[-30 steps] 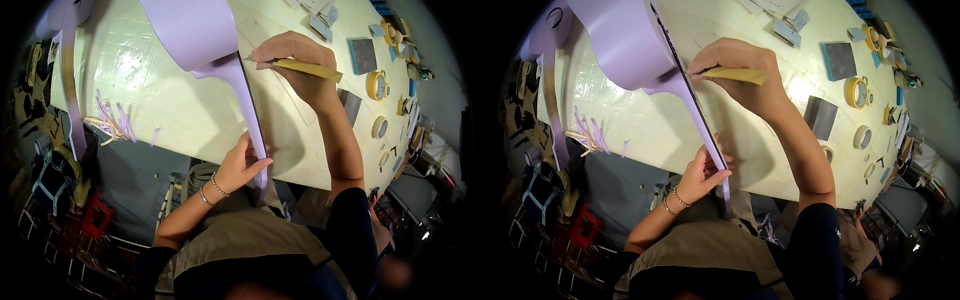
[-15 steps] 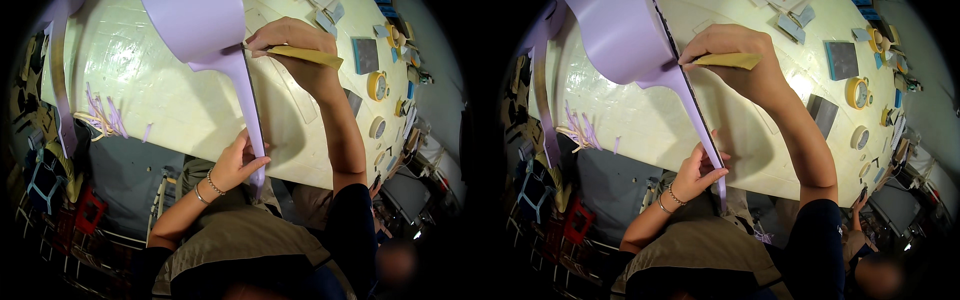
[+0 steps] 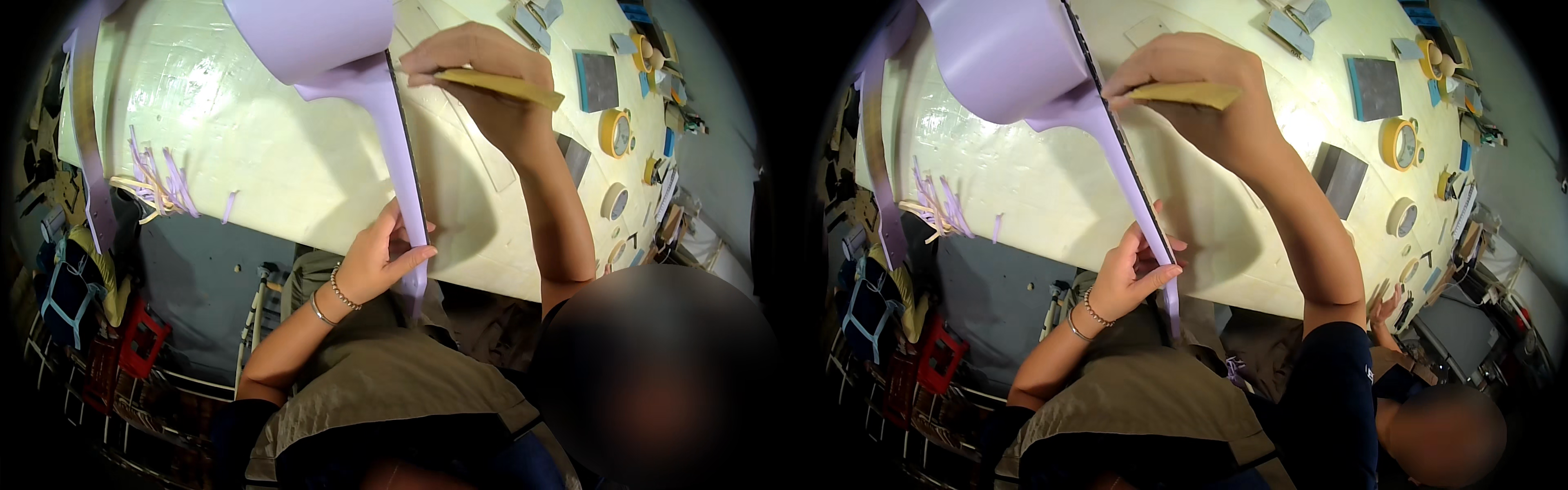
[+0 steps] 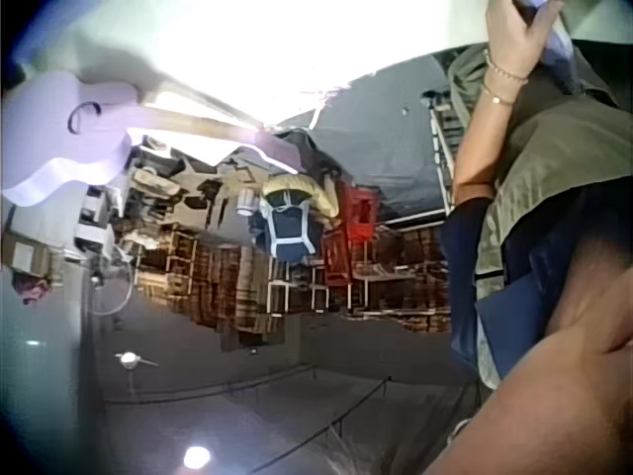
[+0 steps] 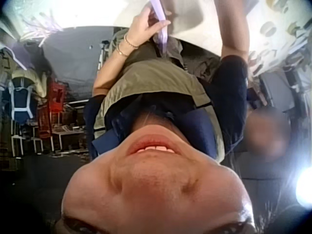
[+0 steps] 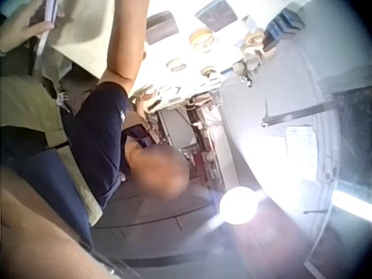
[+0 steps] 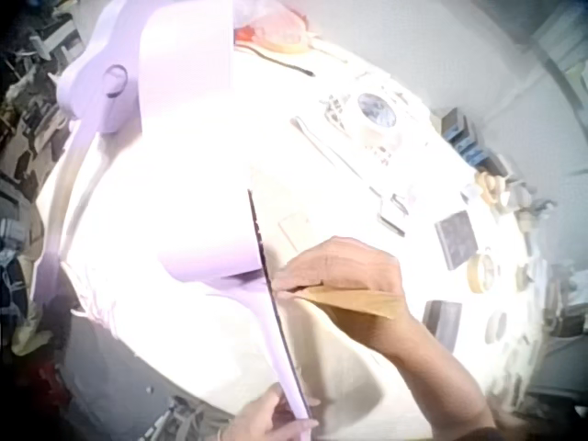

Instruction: The person sands the edges and surfaces of a purple guitar body using sanding blocks and sandpaper. They repeatedly flip the guitar body to access different sides and smooth the finish.

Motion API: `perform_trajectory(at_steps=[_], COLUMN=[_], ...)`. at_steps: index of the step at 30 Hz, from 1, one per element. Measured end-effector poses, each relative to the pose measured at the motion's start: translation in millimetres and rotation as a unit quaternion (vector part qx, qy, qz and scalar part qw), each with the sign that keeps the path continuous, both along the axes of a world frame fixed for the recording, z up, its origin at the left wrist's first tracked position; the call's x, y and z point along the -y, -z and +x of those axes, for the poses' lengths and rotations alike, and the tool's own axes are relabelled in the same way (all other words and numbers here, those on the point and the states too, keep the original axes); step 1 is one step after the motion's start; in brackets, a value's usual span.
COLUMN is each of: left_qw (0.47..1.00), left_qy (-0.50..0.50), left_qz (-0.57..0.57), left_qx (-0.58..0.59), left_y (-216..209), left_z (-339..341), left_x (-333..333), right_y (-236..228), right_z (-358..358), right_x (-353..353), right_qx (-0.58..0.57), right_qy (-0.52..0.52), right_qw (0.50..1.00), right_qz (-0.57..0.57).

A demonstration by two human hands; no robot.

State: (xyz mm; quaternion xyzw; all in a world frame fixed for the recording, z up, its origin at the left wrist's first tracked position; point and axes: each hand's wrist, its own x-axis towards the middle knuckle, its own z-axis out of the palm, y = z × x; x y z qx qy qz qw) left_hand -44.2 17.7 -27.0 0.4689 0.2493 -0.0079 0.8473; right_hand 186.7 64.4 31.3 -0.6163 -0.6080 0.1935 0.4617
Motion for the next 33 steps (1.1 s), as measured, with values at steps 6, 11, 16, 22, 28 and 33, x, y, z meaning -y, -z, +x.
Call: perform_trajectory(at_steps=[6, 11, 16, 22, 28, 33], left_qw=[1.000, 1.000, 1.000, 0.999, 0.994, 0.987], left_qy=[-0.013, -0.013, -0.017, -0.052, -0.015, -0.036], left_qz=[-0.005, 0.007, 0.021, 0.016, 0.106, 0.152], left_qx=[0.003, 0.004, 0.003, -0.002, 0.019, 0.029], left_y=[2.5, -0.9, 0.0, 3.2, 4.3, 8.6], left_z=[-0.3, 1.7, 1.9, 1.4, 0.1, -0.3], left_x=[2.0, 1.4, 0.6, 7.3, 7.8, 14.5], right_y=[-0.5, 0.2, 1.3, 7.6, 15.6, 13.4], right_z=[-5.0, -6.6, -12.7, -20.1, -31.4, -37.4], right_x=[24.5, 21.4, 42.2, 70.0, 80.5, 112.1], right_qx=[0.086, 0.079, 0.093, 0.128, 0.059, 0.118], right_qy=[-0.028, -0.021, -0.026, -0.042, 0.025, -0.057], right_qw=[0.996, 0.997, 0.995, 0.991, 0.997, 0.991], right_qz=[-0.016, -0.003, -0.023, -0.012, -0.041, 0.000])
